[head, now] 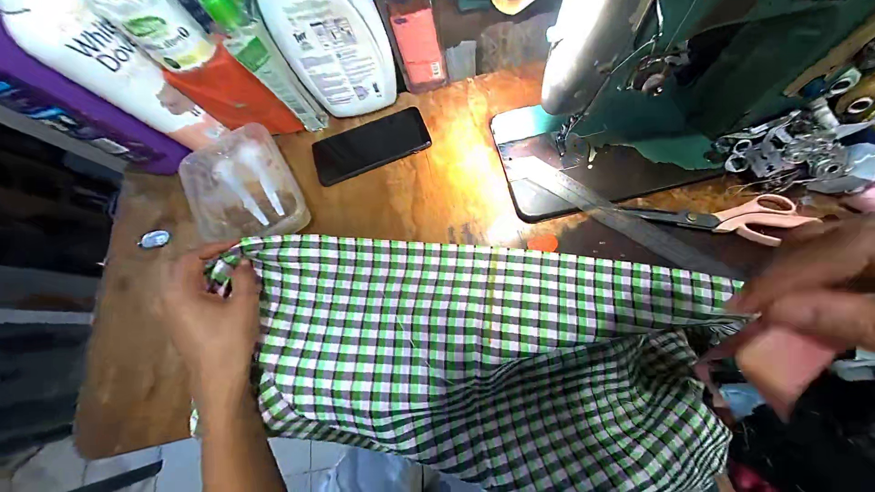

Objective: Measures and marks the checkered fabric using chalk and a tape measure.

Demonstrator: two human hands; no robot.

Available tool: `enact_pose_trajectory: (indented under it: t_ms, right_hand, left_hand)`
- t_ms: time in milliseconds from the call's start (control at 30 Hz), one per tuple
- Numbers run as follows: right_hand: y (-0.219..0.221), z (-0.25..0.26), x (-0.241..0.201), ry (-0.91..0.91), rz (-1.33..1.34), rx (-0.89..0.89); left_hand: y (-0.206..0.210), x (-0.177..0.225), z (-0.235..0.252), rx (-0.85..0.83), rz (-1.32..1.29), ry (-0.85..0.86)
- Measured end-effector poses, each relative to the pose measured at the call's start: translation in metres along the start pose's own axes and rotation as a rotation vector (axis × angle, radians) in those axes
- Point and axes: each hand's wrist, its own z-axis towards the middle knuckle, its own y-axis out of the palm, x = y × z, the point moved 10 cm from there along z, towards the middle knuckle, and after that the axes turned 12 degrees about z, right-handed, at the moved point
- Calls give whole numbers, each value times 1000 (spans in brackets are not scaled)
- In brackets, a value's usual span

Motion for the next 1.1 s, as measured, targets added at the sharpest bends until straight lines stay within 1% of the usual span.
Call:
enact_pose_trajectory:
  t_ms: [33, 67, 100, 133, 233, 267, 300, 333, 367, 433, 533, 600, 633, 733, 833, 1000, 1033, 1100]
  right_hand:
    - [22, 13, -7, -76, 136, -66]
    - [44, 28, -8, -122, 192, -91]
    - [65, 44, -3, -134, 193, -84]
    - [87, 58, 8, -103, 145, -73]
    - [144, 75, 58, 130, -59, -107]
    - [157, 73, 70, 169, -105, -126]
    - [165, 69, 77, 169, -128, -129]
    - [170, 65, 80, 144, -144, -111]
    - [172, 61, 80, 100, -167, -73]
    - [170, 56, 78, 34, -197, 13]
    - [165, 56, 78, 35, -220, 101]
    - [161, 57, 78, 60, -243, 127]
    - [159, 57, 78, 67, -254, 140]
    - [152, 54, 78, 26, -303, 175]
    - [146, 45, 80, 39, -271, 113]
    - [118, 25, 93, 198, -163, -13]
    - [113, 23, 93, 199, -161, -9]
    - [106, 22, 90, 130, -168, 33]
  left_hand:
    - [-1, -1, 0, 14, 34, 12]
    - [-1, 0, -1, 27, 67, 33]
    - [-3, 3, -3, 31, 105, 51]
    - [-4, 7, -4, 34, 158, 68]
    - [-15, 27, -1, 75, 323, 124]
    - [-20, 36, 2, 110, 348, 144]
    - [-24, 49, 4, 157, 348, 178]
    - [-26, 68, 6, 209, 307, 252]
    - [-27, 92, 4, 247, 235, 363]
    - [-24, 153, -10, 253, 93, 660]
    - [-6, 238, -55, 122, -115, 1127]
    - [12, 272, -90, 22, -234, 1358]
    - [19, 281, -105, -12, -275, 1426]
    - [34, 277, -122, -71, -274, 1492]
    - [43, 259, -121, -102, -217, 1508]
    - [47, 249, -107, -105, -178, 1428]
    - [48, 249, -105, -106, -184, 1401]
    - [49, 250, -101, -104, -195, 1347]
